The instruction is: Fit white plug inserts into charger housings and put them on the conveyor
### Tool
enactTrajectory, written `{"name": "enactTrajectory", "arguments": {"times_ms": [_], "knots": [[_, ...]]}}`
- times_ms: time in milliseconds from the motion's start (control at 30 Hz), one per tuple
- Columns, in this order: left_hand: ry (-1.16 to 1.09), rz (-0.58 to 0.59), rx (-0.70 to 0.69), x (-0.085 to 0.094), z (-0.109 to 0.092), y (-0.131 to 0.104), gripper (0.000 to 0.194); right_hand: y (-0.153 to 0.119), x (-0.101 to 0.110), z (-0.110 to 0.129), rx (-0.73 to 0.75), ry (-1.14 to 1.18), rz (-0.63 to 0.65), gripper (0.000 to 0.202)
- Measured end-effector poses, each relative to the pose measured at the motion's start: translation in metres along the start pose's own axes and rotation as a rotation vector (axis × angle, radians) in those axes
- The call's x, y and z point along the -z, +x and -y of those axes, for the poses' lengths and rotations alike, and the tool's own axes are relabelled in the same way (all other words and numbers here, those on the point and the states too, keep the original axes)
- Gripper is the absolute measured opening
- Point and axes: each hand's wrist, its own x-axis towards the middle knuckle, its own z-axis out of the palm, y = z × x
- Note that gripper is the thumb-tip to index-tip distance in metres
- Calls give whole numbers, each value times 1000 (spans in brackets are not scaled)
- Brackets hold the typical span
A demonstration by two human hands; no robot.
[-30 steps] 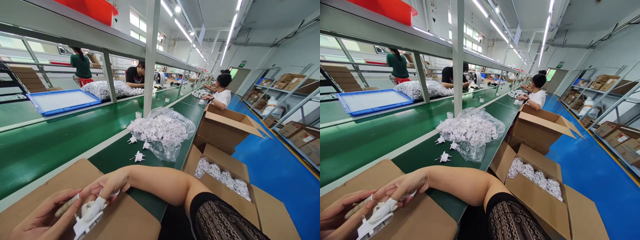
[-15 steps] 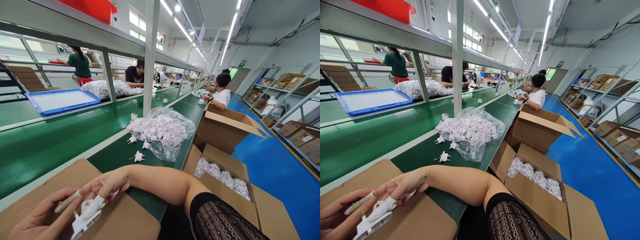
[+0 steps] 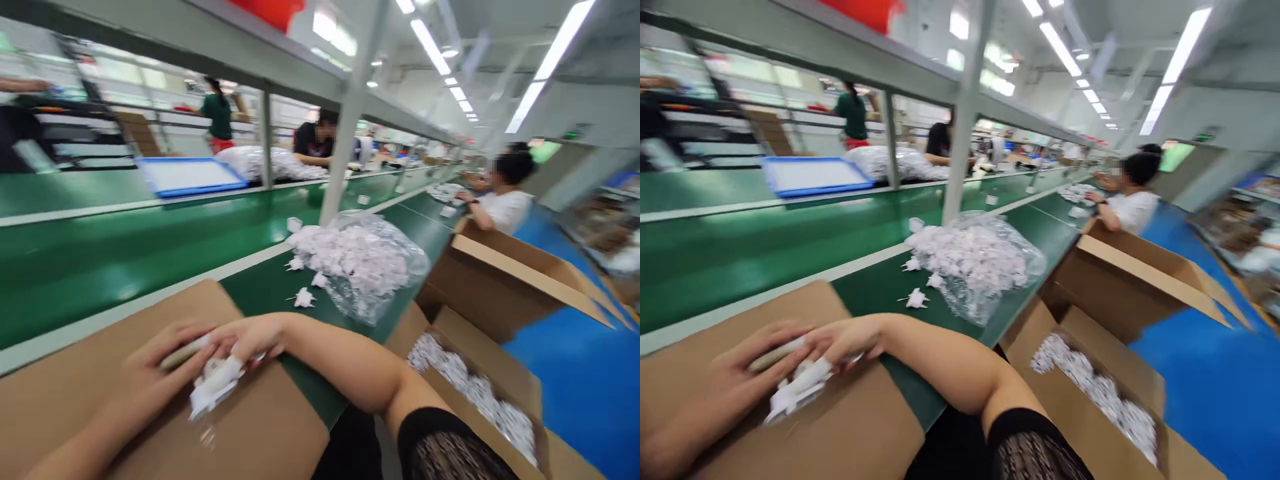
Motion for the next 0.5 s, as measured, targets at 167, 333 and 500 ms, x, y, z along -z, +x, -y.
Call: {"name": "enactTrajectory", "arguments": {"times_ms": [167,333,500], "knots": [[-563,-59,142,-14,-27,5,51,-10,-11,7,163,-178,-451,39],[-317,-438,235,6,-22,28,37,-2,-18,-7,277,-829,-759,18],[116,-854,250,95,-14,37,35,0,-16,-12,275,-988,-731,21]]}}
